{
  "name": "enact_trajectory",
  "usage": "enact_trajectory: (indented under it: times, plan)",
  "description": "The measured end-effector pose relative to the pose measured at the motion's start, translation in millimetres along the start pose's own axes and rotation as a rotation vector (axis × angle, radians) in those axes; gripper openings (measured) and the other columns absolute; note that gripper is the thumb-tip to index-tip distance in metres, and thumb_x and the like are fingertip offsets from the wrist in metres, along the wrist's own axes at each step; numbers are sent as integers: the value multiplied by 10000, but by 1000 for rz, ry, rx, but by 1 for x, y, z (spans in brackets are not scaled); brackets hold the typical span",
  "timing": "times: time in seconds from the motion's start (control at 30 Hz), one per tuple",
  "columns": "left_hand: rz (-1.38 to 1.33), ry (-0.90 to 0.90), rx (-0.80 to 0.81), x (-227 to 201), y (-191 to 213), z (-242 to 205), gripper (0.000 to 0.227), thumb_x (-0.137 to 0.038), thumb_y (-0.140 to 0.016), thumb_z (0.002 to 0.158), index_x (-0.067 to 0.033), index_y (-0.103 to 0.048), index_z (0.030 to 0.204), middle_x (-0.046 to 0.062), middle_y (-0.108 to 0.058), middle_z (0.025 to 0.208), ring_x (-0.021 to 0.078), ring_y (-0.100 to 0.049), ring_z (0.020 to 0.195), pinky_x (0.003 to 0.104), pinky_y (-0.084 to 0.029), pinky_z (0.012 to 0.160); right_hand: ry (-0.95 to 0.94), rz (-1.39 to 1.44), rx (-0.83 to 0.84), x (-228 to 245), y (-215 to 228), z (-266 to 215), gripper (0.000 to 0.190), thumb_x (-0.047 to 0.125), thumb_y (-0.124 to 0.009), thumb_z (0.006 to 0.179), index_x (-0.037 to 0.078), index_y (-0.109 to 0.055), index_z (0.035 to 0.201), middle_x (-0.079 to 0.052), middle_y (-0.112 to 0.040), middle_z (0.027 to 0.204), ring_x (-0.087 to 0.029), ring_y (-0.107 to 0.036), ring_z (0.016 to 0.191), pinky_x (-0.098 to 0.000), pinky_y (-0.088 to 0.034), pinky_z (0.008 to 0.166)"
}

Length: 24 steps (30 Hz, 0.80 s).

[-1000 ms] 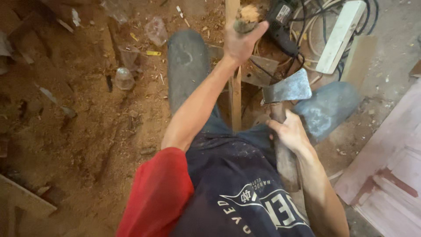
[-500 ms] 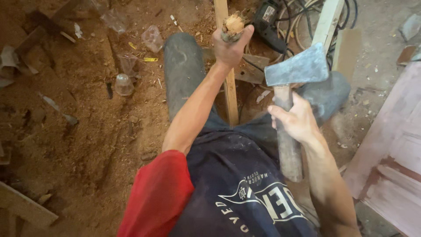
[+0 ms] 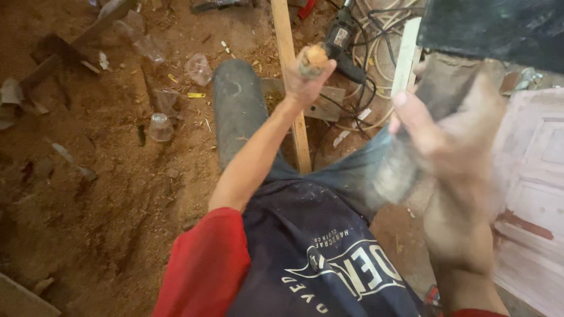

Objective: The person sits on the floor and uses a small axe to chip and shape a short wooden dowel. They then use a handheld electric sander to smooth the dowel's surface before returning to the axe for further shaping.

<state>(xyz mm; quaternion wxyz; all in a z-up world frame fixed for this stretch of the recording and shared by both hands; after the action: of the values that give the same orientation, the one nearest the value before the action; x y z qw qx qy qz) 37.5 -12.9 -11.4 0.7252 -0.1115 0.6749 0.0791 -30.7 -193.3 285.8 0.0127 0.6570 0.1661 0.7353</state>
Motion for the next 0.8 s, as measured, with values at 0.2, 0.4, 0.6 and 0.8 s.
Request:
enact_trajectory:
  times: [0.2,0.4,0.6,0.8]
  plan:
    - [166,-379,4,-15,5,-35,289,-220,-804,883,-43,-632,1033,34,-638,888,173,-636,790,330,-533,687,-210,-814,409,-102,-78,8,506,230,-724,889,-44,-552,1279,-298,-670,827,-464,-671,775,-509,-540,737]
    - [109,-96,-31,-1,8,-19,234,-220,-805,905,-53,-646,948,28,-641,794,154,-620,708,314,-531,647,-300,-689,168,-19,-16,18,311,278,-741,876,49,-684,1078,-99,-732,804,-206,-716,698,-377,-570,651]
    - [133,-233,-16,-16,10,-37,237,-211,-816,911,-61,-636,879,20,-621,718,143,-586,640,306,-513,618,93,-346,-85,28,-27,10,300,197,-689,1003,-13,-619,1206,-172,-678,924,-289,-665,821,-416,-541,740]
    - [169,-445,-37,-6,14,-48,333,-155,-849,749,-44,-656,997,62,-635,792,215,-588,715,337,-520,651,-178,-690,378,-122,-73,-15,573,199,-718,826,-50,-515,1300,-372,-673,944,-535,-663,905,-560,-533,812]
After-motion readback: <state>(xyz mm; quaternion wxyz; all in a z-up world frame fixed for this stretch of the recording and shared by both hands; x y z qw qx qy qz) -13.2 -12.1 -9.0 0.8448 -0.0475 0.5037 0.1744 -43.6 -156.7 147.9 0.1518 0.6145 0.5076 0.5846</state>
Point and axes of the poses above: each hand's wrist, its own z-axis towards the middle knuckle, its own y-axis out of the back of the hand, x = y × z, the point moved 7 cm from there along z, towards the middle knuckle
